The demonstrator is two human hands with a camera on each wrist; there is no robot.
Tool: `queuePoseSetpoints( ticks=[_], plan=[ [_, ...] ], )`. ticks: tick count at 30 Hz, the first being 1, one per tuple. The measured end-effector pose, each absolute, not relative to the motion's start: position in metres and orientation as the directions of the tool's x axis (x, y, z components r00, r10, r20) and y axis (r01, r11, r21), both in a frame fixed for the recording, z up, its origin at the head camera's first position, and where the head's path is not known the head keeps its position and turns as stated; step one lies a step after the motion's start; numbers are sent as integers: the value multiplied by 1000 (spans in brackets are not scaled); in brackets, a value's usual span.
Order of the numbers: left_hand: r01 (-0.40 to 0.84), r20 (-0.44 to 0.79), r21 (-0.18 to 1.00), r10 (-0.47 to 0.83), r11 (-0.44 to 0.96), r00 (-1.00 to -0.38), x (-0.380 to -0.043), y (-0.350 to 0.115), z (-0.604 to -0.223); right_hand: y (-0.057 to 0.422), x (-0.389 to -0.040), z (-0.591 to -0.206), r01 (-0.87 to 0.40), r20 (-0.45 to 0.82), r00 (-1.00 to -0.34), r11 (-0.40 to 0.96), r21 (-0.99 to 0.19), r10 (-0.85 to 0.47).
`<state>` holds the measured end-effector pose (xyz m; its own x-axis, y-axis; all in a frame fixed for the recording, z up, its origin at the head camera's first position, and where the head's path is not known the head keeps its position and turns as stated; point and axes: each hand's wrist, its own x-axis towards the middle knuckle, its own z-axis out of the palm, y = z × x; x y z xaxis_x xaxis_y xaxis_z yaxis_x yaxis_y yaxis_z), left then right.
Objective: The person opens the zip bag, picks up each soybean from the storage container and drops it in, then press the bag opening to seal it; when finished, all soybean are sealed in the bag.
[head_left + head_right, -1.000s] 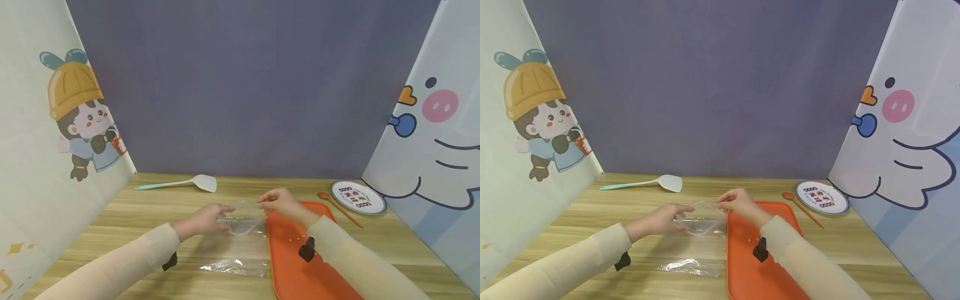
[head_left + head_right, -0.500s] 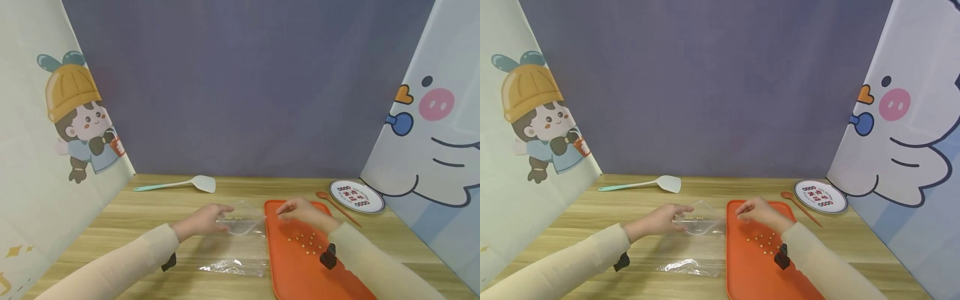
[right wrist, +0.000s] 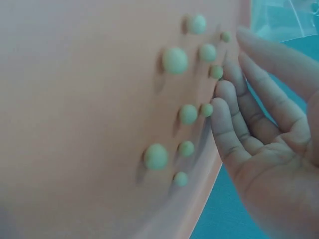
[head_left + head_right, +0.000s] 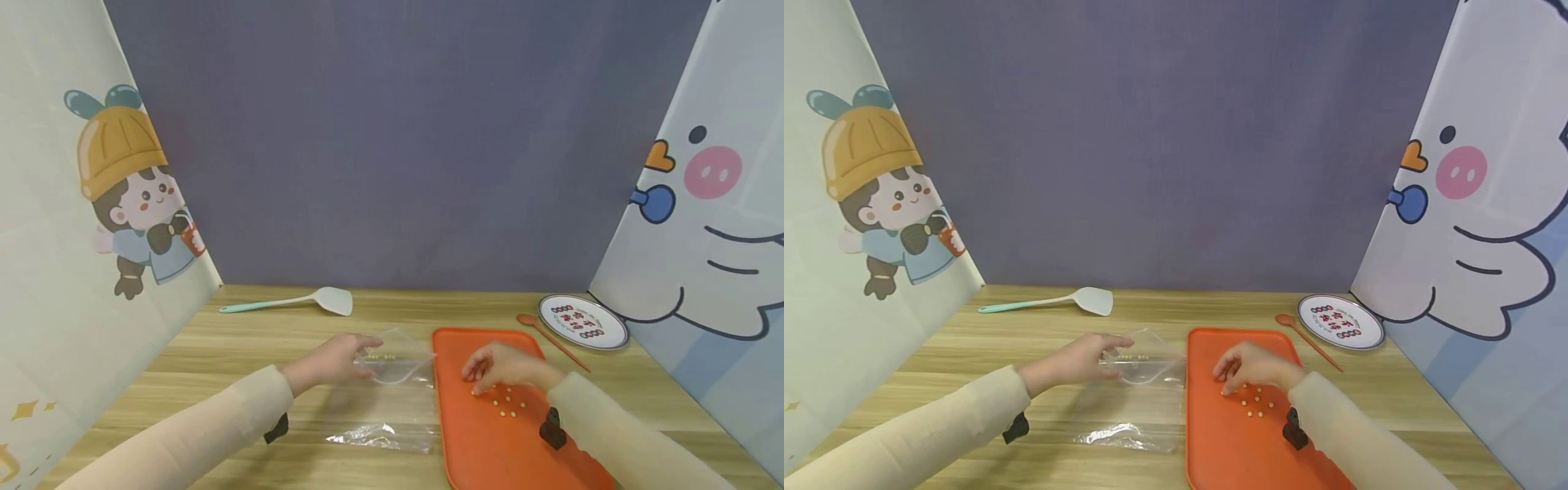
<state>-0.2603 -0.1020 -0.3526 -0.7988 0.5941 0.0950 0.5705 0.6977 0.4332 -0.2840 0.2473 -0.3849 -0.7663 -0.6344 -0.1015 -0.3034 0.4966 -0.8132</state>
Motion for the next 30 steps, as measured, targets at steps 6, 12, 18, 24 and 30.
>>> queuePoseSetpoints(
  ticks=[6,12,18,24,30],
  plan=[
    [563,87,444,592,697,-801,-259,-102,-352,249,-284,-386,-290,-140,-751,514,-808,-645],
    [562,87,450,593,694,-801,-260,-102,-354,246,-284,-389,-304,-135,-770,544,-782,-624],
    [558,76,449,592,698,-802,-257,-102,-354,245,-282,-392,-327,-104,-780,543,-773,-617],
    [546,65,456,585,703,-808,-255,-102,-353,245,-282,-394,-360,-71,-772,526,-771,-632],
    [552,70,448,588,703,-806,-258,-100,-354,246,-287,-394,-322,-71,-807,539,-778,-586]
  ],
)
